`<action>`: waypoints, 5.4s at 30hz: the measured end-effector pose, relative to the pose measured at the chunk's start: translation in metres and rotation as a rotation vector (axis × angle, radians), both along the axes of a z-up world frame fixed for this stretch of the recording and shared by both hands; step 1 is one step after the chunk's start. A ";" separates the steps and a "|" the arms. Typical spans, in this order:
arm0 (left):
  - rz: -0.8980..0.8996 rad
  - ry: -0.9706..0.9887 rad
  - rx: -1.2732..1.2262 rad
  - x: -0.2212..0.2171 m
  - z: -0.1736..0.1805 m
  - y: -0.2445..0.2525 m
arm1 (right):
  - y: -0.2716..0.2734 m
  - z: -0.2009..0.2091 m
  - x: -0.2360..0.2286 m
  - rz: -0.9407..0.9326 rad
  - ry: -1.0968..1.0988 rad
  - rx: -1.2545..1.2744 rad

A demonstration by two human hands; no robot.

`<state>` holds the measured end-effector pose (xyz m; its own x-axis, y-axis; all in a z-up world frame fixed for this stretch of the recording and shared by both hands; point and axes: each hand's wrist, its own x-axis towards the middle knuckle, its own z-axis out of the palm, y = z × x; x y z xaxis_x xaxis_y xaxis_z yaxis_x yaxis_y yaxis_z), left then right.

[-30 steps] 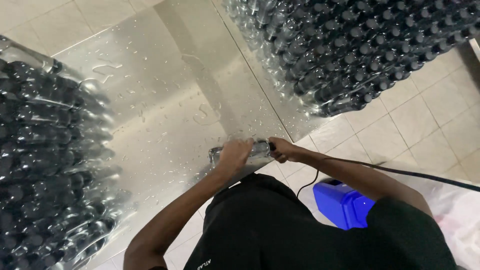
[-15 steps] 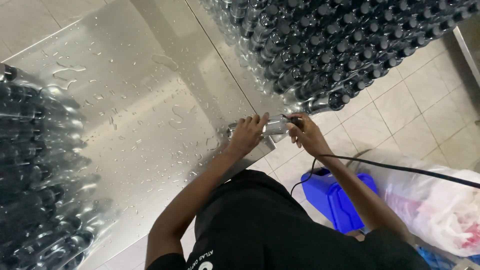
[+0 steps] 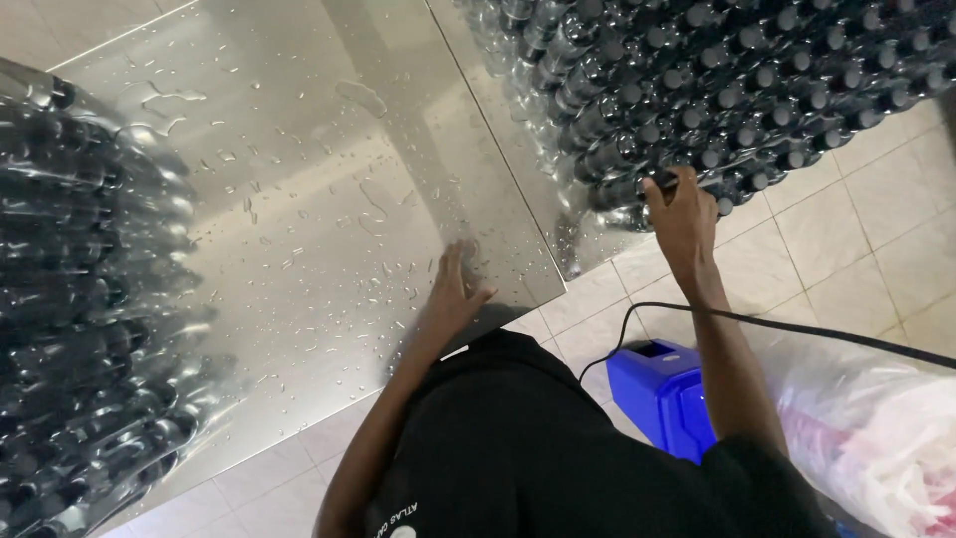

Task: The person repeatedly picks up clear plastic bottles from a large pile on a metal table, screws on black caps, and places the capped bottles onto a second pile. The process is continuous and repetitive throughout the video.

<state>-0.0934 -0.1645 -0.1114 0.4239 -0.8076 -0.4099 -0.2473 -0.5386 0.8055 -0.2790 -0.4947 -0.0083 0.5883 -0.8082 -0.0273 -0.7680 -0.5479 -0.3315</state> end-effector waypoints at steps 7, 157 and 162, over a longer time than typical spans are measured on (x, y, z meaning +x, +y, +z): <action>0.621 1.296 -0.638 0.021 0.000 0.041 | 0.025 0.035 0.034 -0.109 0.043 -0.023; -0.037 0.508 -0.132 0.096 0.067 0.171 | 0.205 -0.037 0.184 1.229 0.319 0.159; -0.074 0.596 -0.163 0.086 0.082 0.151 | 0.199 0.005 0.170 1.071 0.330 0.145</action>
